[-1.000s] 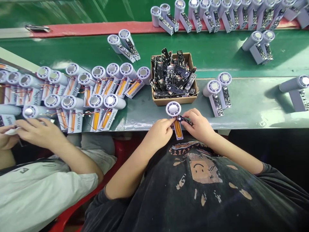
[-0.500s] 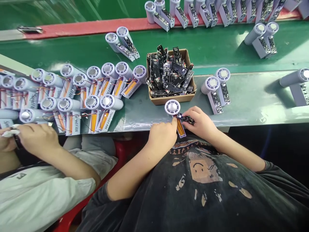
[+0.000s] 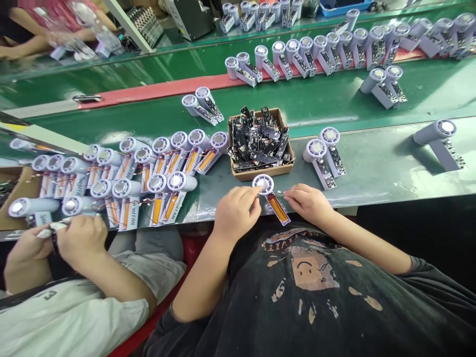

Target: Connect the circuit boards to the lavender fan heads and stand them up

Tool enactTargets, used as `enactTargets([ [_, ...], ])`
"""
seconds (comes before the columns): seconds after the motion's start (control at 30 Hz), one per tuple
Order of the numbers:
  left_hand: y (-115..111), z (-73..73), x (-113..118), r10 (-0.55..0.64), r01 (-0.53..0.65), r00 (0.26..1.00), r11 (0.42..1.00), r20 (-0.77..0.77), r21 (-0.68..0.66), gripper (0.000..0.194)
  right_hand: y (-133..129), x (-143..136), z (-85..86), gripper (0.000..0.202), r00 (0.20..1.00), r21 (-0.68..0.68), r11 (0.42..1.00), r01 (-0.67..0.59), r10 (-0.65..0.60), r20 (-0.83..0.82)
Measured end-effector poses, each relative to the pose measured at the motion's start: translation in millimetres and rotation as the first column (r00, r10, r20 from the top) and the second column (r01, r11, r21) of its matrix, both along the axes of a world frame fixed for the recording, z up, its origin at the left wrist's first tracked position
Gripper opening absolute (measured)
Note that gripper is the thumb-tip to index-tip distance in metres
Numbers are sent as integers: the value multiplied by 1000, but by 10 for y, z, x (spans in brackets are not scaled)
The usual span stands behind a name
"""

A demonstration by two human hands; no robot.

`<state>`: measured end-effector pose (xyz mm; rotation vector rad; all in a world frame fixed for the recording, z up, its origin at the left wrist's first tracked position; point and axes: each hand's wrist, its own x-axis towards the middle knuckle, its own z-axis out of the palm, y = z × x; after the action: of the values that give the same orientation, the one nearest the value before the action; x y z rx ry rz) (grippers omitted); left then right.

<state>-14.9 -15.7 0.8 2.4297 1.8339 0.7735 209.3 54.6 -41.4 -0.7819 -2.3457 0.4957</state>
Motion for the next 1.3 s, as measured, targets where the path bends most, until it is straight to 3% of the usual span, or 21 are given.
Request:
enactTargets([
  [0.17, 206, -112, -39, -129, 121, 957, 992, -260, -48, 42, -57, -39, 122, 15, 999, -41, 999, 26, -28, -35],
  [0.33, 219, -169, -6, -95, 76, 957, 994, -275, -79, 42, -152, -9, 199, 17, 1000, 3, 1000, 18, -18, -10],
  [0.53, 95, -48, 196, -35, 7, 990, 978, -134, -210, 57, -176, 39, 188, 18, 999, 55, 998, 17, -19, 28],
  [0.73, 133, 21, 400, 23, -29, 999, 924, -22, -381, 49, -204, 41, 163, 16, 1000, 35, 999, 16, -16, -6],
  [1.03, 224, 246, 523, 116, -263, 949, 802, -292, -536, 36, -188, 55, 127, 18, 1000, 56, 998, 23, -22, -15],
  [1.1, 200, 226, 433, 93, -215, 965, 816, -244, -537, 45, -169, 56, 120, 17, 1000, 50, 999, 19, -18, -19],
  [1.2, 151, 171, 260, -40, -53, 986, 843, -160, -535, 64, -146, 70, 115, 15, 999, 51, 998, -32, 32, -10],
  [1.3, 103, 129, 181, -51, -45, 984, 857, -170, -514, 56, -144, 88, 137, 15, 995, 63, 993, -95, 94, 21],
])
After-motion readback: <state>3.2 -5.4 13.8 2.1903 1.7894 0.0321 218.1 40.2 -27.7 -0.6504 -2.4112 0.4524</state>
